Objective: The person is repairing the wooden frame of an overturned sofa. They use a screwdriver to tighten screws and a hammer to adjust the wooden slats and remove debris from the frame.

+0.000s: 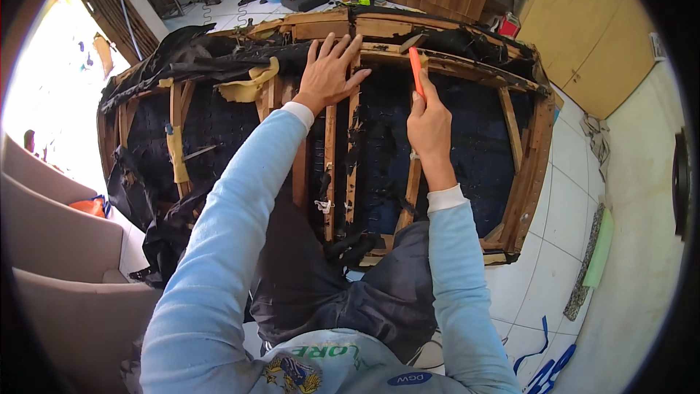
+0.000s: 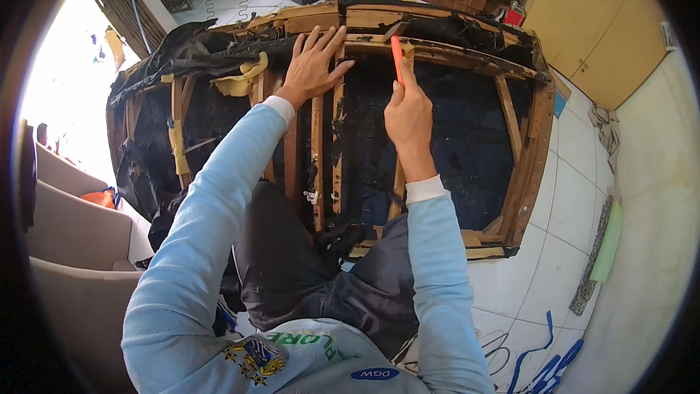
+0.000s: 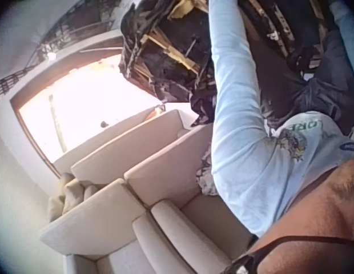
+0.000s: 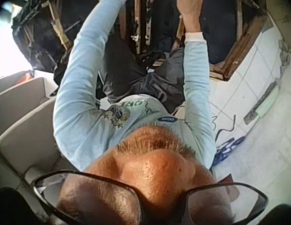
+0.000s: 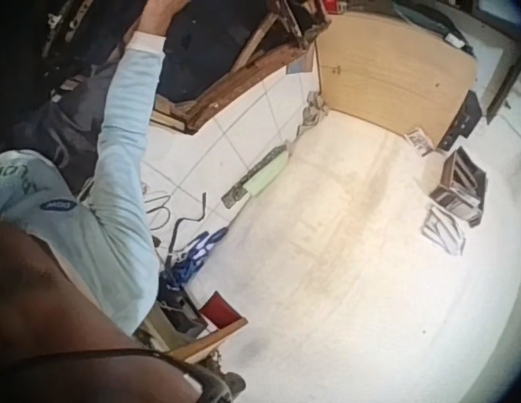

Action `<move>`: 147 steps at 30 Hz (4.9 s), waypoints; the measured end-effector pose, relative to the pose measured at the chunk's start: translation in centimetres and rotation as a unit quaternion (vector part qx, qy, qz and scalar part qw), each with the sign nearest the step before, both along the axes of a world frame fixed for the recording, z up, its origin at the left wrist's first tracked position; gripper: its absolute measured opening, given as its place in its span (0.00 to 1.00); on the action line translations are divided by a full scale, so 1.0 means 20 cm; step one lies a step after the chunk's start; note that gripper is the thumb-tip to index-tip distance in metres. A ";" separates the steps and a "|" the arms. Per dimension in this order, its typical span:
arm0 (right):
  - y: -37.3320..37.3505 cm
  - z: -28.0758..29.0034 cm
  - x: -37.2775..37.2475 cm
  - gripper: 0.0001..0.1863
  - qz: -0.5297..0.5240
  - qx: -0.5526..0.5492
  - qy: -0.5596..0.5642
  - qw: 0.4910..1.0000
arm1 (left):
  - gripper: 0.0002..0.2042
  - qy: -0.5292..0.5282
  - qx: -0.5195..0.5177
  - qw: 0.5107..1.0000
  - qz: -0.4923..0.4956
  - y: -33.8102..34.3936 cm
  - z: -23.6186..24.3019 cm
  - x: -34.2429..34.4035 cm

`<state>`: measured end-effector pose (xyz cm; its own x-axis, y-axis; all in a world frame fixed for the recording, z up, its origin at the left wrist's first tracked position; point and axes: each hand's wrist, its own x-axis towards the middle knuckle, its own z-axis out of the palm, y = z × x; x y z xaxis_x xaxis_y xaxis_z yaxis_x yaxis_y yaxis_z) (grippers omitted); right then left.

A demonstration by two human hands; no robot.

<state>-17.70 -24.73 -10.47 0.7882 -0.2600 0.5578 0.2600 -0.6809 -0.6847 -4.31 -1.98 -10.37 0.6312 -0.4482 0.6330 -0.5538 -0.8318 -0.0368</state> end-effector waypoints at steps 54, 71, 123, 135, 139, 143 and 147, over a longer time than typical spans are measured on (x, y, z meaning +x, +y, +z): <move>0.24 0.01 0.06 0.27 -0.007 -0.123 -0.071 0.990 | 0.48 0.077 -0.111 0.988 -0.072 0.13 -0.11 0.12; 0.20 -0.11 0.06 0.28 -0.047 -0.074 -0.022 0.996 | 0.42 0.091 -0.083 0.991 -0.052 0.10 -0.08 0.09; 0.31 -0.42 -0.50 0.32 0.009 0.085 0.256 0.963 | 0.11 0.029 0.141 0.986 0.079 -0.16 0.20 -0.16; 0.21 -0.38 -0.45 0.32 0.026 0.088 0.254 0.963 | 0.16 0.107 0.284 0.946 -0.119 -0.07 0.40 0.05; 0.23 -0.34 -0.43 0.33 0.049 0.127 0.310 0.941 | 0.16 0.119 0.290 0.938 -0.148 -0.06 0.43 0.09; 0.27 -0.49 -0.39 0.34 0.057 0.129 0.290 0.947 | 0.17 -0.022 0.255 0.959 -0.121 -0.03 0.31 0.01; 0.27 -0.52 -0.39 0.34 0.044 0.123 0.352 0.927 | 0.16 -0.022 0.173 0.985 0.006 -0.04 0.17 -0.13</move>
